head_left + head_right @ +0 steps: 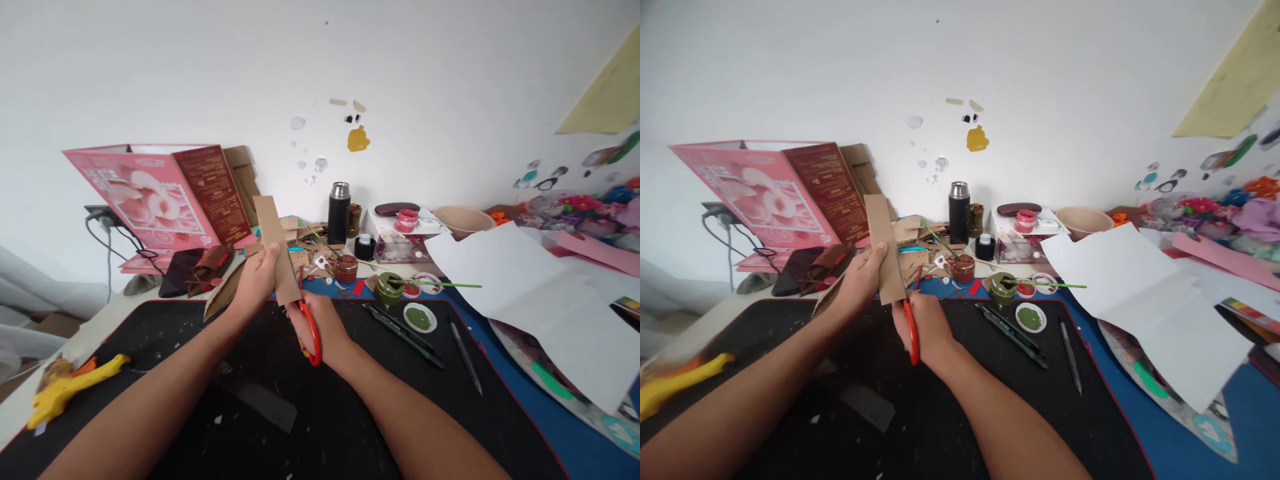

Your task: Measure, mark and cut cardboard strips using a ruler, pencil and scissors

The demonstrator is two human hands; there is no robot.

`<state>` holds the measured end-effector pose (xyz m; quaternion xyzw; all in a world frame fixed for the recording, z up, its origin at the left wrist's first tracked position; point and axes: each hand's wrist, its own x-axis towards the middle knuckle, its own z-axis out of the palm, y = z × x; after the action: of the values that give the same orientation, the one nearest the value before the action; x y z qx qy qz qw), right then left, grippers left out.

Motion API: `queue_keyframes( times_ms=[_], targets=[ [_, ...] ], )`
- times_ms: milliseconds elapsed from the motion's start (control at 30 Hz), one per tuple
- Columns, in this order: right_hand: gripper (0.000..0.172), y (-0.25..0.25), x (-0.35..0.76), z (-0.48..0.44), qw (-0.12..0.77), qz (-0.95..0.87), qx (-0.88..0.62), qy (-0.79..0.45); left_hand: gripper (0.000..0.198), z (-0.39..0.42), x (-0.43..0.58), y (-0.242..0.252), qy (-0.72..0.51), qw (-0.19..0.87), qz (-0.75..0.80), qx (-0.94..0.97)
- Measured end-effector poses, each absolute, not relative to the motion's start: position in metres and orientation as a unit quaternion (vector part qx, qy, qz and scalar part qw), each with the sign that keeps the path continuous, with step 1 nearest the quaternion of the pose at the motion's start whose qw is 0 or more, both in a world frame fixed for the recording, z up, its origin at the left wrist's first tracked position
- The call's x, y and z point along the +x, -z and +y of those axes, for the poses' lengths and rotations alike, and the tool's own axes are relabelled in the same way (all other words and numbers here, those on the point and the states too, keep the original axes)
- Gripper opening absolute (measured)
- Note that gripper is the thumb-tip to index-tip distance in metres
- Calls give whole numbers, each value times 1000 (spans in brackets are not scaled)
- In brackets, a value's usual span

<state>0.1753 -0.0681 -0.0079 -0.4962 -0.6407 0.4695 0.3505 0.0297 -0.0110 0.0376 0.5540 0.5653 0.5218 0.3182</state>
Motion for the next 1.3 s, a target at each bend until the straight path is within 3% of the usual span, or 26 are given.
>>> queue_keyframes(
  times_ms=[667, 800, 967, 1300],
  targets=[
    [33, 9, 186, -59, 353, -642, -401, -549, 64, -14, 27, -37, -479, 298, 569, 598],
    [22, 7, 186, -58, 363, -627, -403, -559, 66, -26, 38, -40, -470, 356, 571, 571],
    [4, 4, 190, -58, 364, -615, -423, -557, 68, -27, 39, -45, -475, 340, 554, 593],
    [14, -3, 186, -64, 367, -621, -439, -536, 61, -25, 39, -32, -499, 334, 558, 573]
  ],
)
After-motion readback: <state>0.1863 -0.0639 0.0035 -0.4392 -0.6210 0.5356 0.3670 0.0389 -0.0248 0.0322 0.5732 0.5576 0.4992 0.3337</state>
